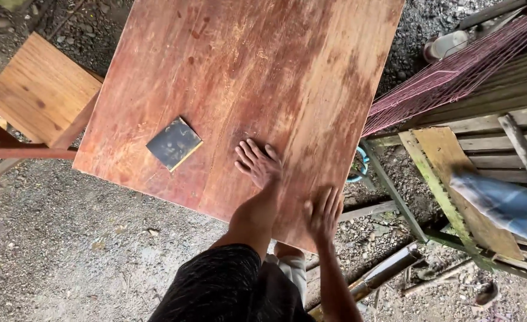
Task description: The person sands a large wooden board using a sanding block. They move the block back and forth across the surface, focusing on different sections of the board. The person occasionally pauses to wipe the surface with their hand.
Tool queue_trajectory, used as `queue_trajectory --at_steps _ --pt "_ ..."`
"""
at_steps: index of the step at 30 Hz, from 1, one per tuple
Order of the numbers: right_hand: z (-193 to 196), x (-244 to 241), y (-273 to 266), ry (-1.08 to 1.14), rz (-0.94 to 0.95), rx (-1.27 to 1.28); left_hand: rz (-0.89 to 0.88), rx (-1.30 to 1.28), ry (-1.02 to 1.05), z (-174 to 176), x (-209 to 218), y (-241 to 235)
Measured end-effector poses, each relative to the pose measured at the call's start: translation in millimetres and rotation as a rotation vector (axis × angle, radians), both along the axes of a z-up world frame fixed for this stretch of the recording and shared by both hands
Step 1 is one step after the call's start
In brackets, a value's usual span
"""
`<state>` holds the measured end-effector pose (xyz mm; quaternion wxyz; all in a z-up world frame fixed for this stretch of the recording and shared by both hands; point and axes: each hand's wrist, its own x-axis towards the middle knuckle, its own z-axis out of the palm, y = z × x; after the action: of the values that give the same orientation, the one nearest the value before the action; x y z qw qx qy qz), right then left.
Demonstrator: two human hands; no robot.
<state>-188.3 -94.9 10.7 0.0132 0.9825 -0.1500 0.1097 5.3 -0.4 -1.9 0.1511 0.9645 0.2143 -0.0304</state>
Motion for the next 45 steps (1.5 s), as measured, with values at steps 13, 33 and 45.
queue_trajectory --at_steps 13,33,45 --pt "20.1 -10.2 24.9 -0.077 -0.011 0.066 -0.025 -0.002 -0.118 8.1 -0.6 -5.6" --pt "-9.3 52.3 -32.1 -0.051 -0.049 -0.057 -0.008 0.009 0.086 14.5 -2.8 2.0" --pt "0.3 -3.9 18.8 -0.081 -0.010 -0.158 -0.023 -0.011 0.189 10.2 0.5 -1.3"
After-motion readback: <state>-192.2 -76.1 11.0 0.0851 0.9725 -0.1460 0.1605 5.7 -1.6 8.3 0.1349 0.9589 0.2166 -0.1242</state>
